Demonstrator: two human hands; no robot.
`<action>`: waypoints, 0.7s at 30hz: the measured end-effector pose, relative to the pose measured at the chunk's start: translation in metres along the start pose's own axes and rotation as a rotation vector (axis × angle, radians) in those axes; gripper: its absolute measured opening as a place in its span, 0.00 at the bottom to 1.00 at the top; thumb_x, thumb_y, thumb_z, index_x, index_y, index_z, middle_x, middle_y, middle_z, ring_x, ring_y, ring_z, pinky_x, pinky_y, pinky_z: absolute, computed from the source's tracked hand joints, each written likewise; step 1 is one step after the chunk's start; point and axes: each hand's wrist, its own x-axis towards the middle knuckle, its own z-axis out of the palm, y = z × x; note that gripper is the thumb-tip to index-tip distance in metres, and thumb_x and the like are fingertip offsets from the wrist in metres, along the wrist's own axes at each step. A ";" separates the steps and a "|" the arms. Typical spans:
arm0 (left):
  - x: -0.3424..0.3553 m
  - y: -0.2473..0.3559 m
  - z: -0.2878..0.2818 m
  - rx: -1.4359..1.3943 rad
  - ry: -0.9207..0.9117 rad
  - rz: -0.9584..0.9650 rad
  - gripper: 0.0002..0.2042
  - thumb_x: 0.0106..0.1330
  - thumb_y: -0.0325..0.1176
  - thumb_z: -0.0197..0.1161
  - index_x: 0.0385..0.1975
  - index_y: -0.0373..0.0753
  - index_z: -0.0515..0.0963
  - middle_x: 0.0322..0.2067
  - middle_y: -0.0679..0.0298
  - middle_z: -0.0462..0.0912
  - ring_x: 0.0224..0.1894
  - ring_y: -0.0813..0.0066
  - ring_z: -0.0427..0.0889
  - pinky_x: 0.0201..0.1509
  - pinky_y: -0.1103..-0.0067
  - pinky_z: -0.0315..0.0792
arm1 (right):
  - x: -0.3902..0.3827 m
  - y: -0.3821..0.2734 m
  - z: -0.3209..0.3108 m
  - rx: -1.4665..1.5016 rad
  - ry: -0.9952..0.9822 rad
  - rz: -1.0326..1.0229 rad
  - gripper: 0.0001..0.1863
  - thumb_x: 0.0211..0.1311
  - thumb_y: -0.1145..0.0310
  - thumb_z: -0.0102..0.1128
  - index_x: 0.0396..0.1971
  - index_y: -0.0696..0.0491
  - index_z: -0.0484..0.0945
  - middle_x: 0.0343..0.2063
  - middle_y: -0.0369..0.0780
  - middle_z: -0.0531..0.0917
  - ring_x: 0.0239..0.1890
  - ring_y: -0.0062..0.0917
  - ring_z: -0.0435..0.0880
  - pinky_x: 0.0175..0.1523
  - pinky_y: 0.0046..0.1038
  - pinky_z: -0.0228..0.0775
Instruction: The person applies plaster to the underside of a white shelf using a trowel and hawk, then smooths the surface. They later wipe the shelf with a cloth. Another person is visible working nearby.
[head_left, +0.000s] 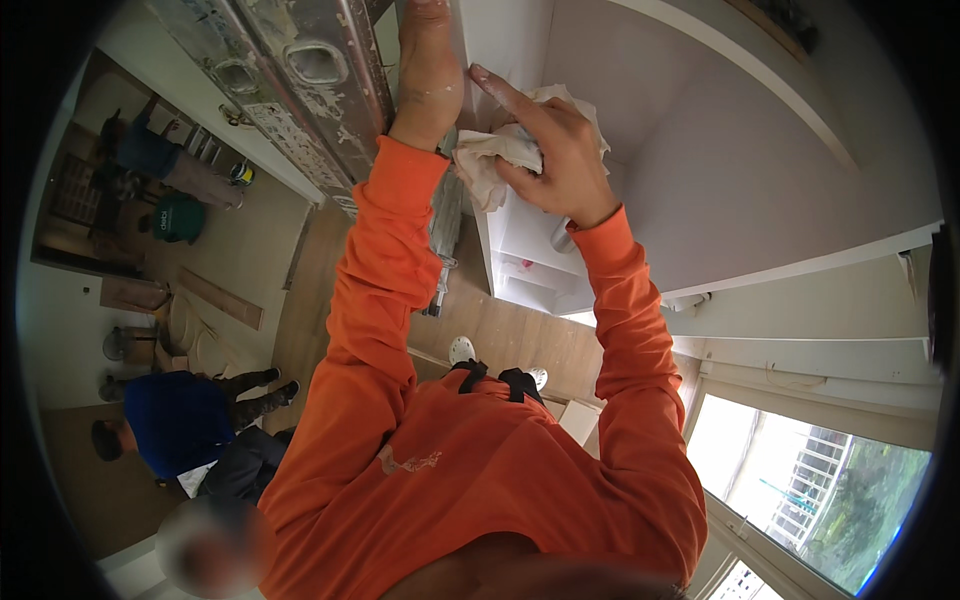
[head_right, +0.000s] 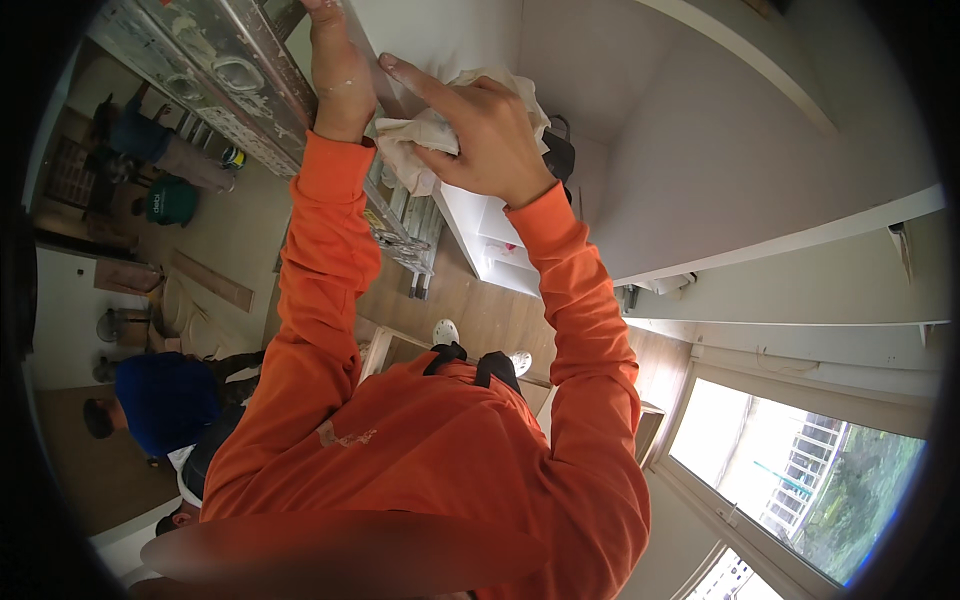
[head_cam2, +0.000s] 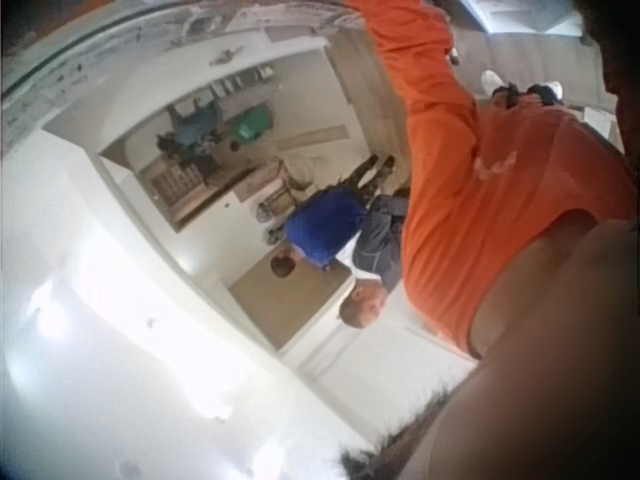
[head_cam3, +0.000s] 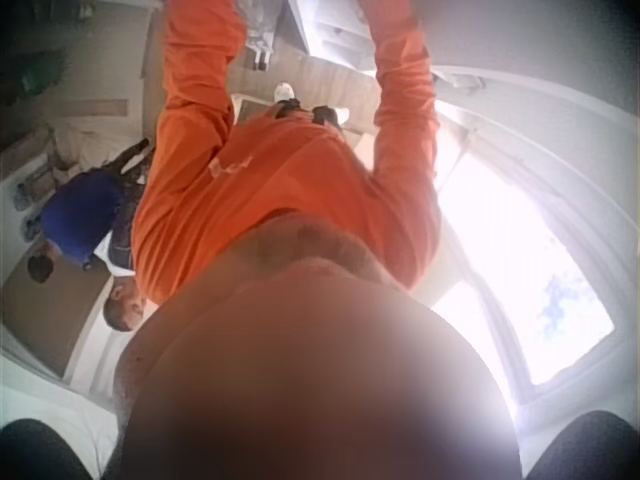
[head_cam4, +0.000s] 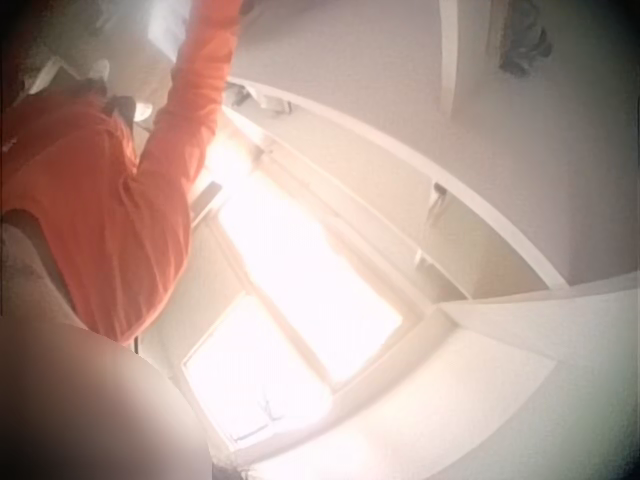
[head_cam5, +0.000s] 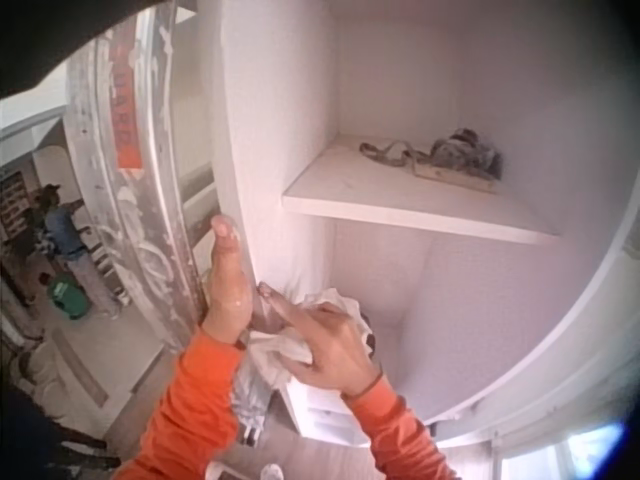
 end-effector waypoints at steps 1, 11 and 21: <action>-0.002 0.000 -0.002 0.017 -0.005 -0.014 0.37 0.70 0.61 0.34 0.61 0.28 0.58 0.58 0.58 0.65 0.60 0.68 0.63 0.65 0.76 0.54 | 0.000 0.001 0.001 0.016 0.012 -0.003 0.35 0.35 0.72 0.59 0.54 0.50 0.74 0.34 0.41 0.84 0.28 0.31 0.81 0.40 0.28 0.71; -0.001 0.018 0.013 0.104 -0.048 0.012 0.29 0.68 0.64 0.35 0.35 0.38 0.66 0.32 0.69 0.66 0.36 0.80 0.65 0.44 0.81 0.63 | 0.020 -0.025 -0.087 -0.310 0.968 -0.204 0.22 0.51 0.82 0.56 0.49 0.65 0.67 0.42 0.49 0.78 0.40 0.34 0.81 0.46 0.32 0.74; -0.003 0.025 0.017 0.031 -0.040 0.063 0.26 0.71 0.57 0.37 0.48 0.37 0.67 0.43 0.65 0.74 0.45 0.78 0.73 0.49 0.80 0.68 | 0.064 0.000 -0.109 -1.084 0.469 -0.197 0.15 0.48 0.67 0.64 0.39 0.47 0.80 0.39 0.33 0.82 0.43 0.29 0.80 0.54 0.32 0.66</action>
